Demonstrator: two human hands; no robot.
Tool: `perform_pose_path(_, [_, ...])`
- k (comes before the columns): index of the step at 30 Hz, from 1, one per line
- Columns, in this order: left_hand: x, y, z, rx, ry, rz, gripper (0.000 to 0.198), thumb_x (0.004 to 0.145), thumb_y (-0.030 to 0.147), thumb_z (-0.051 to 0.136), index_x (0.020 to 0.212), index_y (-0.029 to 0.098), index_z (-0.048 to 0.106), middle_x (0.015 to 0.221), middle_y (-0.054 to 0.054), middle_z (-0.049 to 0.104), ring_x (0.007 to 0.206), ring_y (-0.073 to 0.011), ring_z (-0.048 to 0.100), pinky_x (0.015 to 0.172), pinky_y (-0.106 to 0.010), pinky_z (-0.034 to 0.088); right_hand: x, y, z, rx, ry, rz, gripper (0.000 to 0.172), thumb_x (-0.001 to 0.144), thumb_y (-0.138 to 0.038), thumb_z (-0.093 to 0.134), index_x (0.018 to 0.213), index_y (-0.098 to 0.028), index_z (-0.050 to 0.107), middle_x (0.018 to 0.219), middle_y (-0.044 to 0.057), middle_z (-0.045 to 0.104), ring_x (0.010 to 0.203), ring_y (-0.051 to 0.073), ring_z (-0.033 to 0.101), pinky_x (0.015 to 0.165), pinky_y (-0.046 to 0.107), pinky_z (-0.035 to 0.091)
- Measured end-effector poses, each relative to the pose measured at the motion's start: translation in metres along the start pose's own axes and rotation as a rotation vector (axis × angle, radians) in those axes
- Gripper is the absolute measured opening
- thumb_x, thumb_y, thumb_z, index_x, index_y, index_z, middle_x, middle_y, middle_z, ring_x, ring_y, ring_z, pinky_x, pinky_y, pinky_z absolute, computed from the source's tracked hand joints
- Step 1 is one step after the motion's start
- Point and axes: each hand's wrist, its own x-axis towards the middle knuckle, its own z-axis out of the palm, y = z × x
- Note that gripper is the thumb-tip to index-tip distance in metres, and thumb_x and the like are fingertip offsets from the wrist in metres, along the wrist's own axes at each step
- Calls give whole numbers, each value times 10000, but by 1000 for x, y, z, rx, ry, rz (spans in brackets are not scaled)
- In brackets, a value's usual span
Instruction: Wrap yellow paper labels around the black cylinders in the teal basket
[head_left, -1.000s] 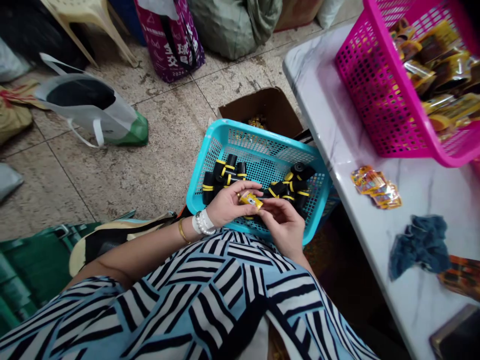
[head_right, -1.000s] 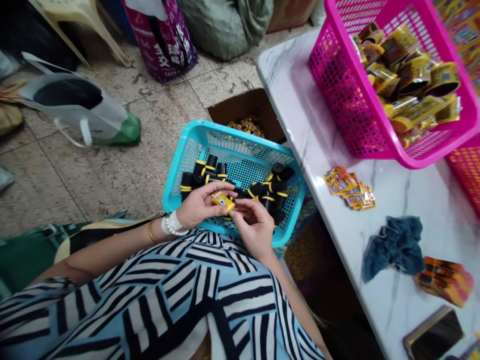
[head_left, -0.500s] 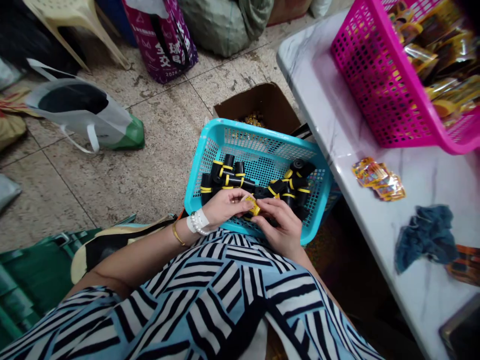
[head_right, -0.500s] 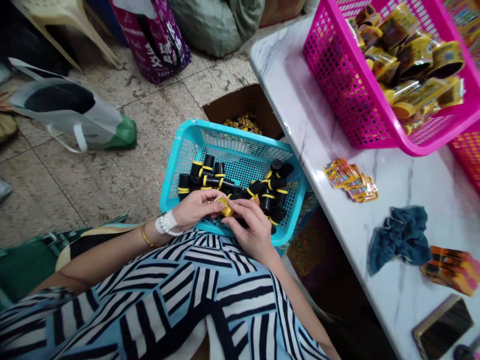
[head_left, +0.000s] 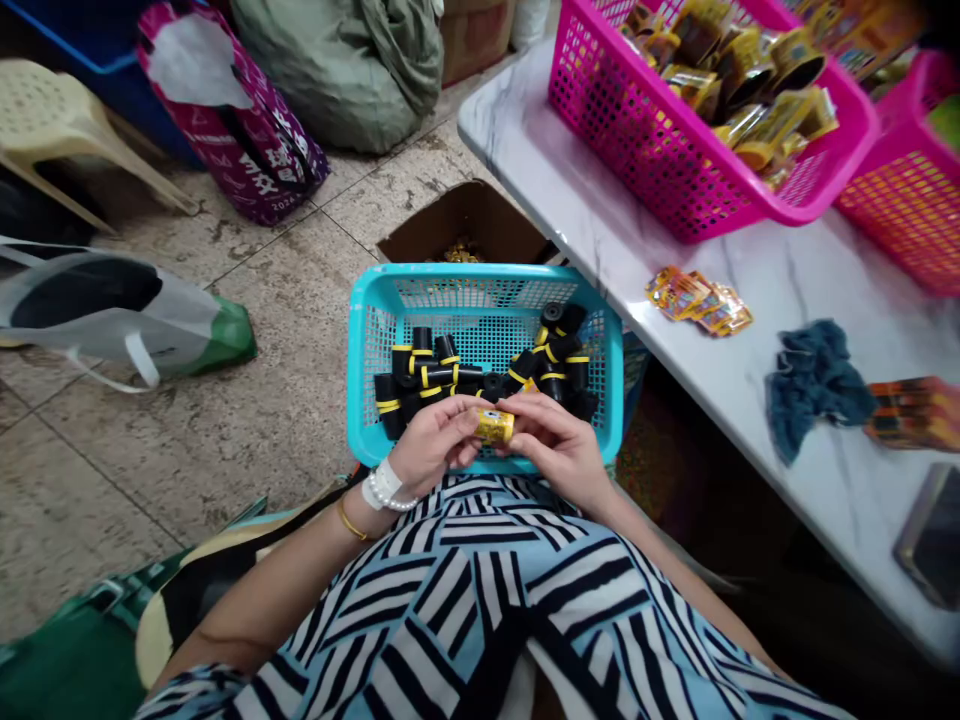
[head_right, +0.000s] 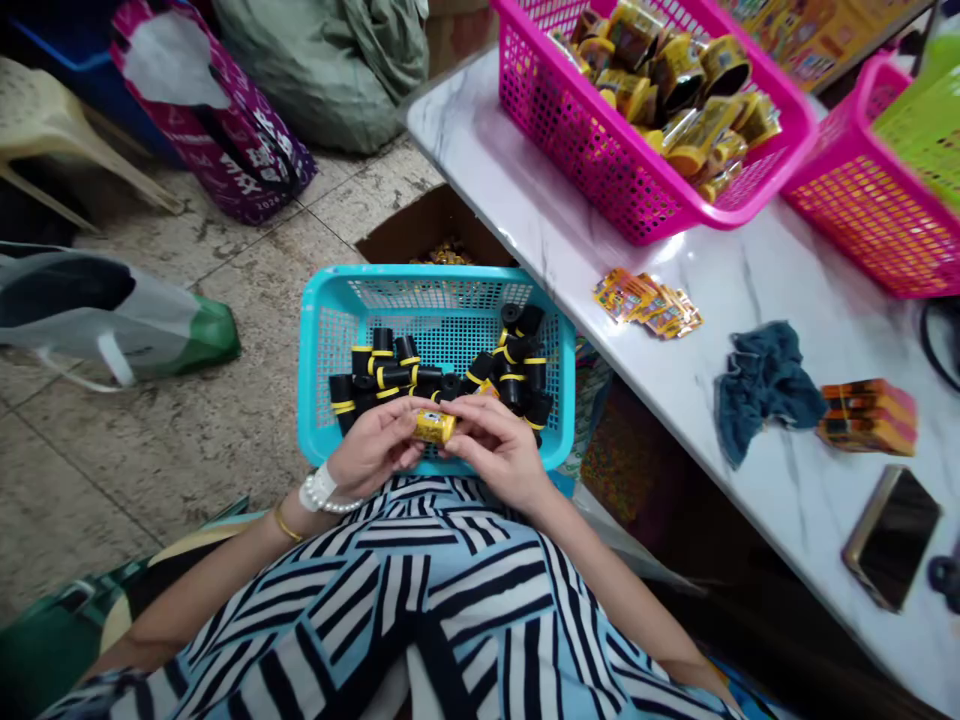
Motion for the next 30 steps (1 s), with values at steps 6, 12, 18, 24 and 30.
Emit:
perform_pose_path(6, [-2,-9,7,-166,-115,-2,572,741,601,724,1038,121,633,555,33,542,390,-35,361,394,-169,253,-10,3,10,285,24,77,207,767,-324,791,970,-290,769,1034,23,567,662,115,660,580,328,646])
perform_pose_path(12, [-4,-25,14,-160,-152,-1,442,693,477,820,828,123,592,550,42,515,391,-2,294,391,-150,204,-17,17,25,271,211,-13,231,727,-416,799,839,-226,732,874,-11,512,537,93,600,418,272,585])
perform_pose_path(18, [-21,-30,21,-111,-49,32,444,655,501,837,801,165,586,474,96,402,354,-4,214,360,-148,186,-30,6,25,-102,149,-259,190,770,-330,762,945,-260,737,865,24,583,814,176,613,689,327,583])
perform_pose_path(24, [6,-37,-1,-73,-161,37,517,645,648,775,856,194,647,418,73,402,319,-13,202,366,-164,101,0,33,27,51,113,-356,196,665,-350,835,786,-258,710,891,5,533,648,126,573,510,254,483])
perform_pose_path(30, [2,-34,4,-97,-80,14,595,624,582,821,1052,194,681,555,37,537,360,-38,314,393,-193,203,71,-102,-68,-565,577,-725,93,832,-271,674,892,-251,743,910,45,596,829,187,607,751,349,545])
